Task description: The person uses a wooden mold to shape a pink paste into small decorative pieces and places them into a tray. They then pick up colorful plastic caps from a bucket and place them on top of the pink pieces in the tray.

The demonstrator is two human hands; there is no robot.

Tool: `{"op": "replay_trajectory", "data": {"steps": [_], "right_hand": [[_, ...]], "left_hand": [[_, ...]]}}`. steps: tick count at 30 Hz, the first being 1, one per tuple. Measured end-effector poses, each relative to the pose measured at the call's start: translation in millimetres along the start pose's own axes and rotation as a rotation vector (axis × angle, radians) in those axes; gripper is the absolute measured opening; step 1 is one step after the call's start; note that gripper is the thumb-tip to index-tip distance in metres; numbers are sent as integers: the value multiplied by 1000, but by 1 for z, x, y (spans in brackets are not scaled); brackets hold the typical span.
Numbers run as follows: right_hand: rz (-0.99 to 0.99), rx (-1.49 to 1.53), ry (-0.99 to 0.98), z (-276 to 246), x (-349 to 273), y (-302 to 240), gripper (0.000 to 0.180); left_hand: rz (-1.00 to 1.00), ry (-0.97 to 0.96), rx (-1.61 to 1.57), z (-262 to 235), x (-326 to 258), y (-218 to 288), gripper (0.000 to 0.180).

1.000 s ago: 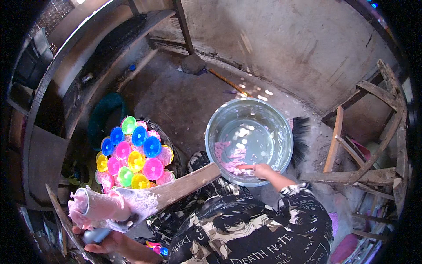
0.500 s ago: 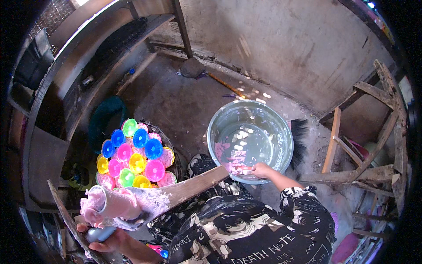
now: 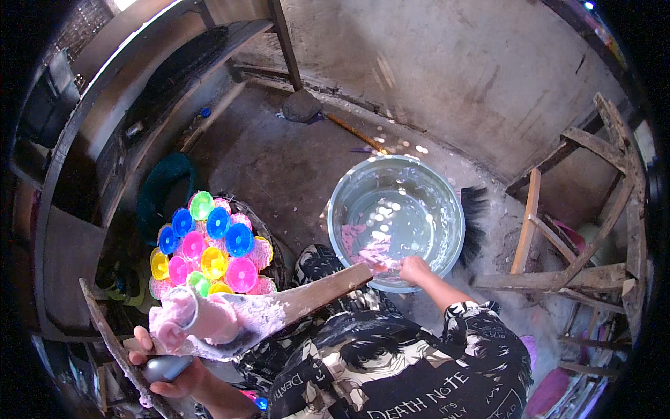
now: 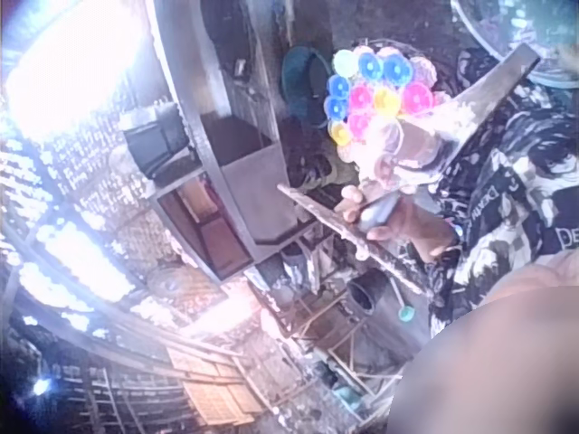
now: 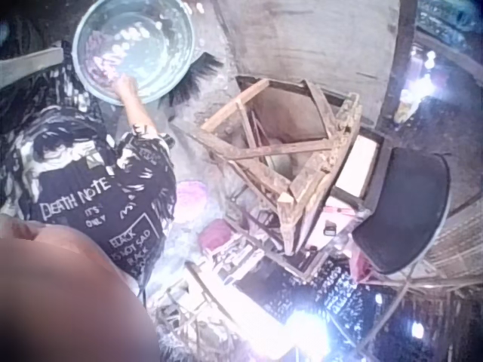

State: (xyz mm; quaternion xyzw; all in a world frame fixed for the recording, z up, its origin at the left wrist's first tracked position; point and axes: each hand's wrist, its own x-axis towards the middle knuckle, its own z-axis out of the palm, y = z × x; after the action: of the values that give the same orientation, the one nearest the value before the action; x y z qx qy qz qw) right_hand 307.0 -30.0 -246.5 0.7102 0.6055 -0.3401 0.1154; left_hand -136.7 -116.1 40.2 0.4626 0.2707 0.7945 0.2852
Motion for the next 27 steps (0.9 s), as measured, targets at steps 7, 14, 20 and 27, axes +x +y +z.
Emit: {"op": "replay_trajectory", "data": {"steps": [7,14,20,27], "right_hand": [[-99,-51,-137,26,11,-16,50],[-125,268,-126,34,12,-46,41],[-17,263,-235,23,5,-53,37],[-205,117,-164,4,-11,-34,27]], "left_hand": [[-7,-102,56,12,-2,-3,54],[62,-118,75,6,-5,0,55],[70,-98,101,3,-5,1,56],[47,-132,73,7,-5,2,56]]}}
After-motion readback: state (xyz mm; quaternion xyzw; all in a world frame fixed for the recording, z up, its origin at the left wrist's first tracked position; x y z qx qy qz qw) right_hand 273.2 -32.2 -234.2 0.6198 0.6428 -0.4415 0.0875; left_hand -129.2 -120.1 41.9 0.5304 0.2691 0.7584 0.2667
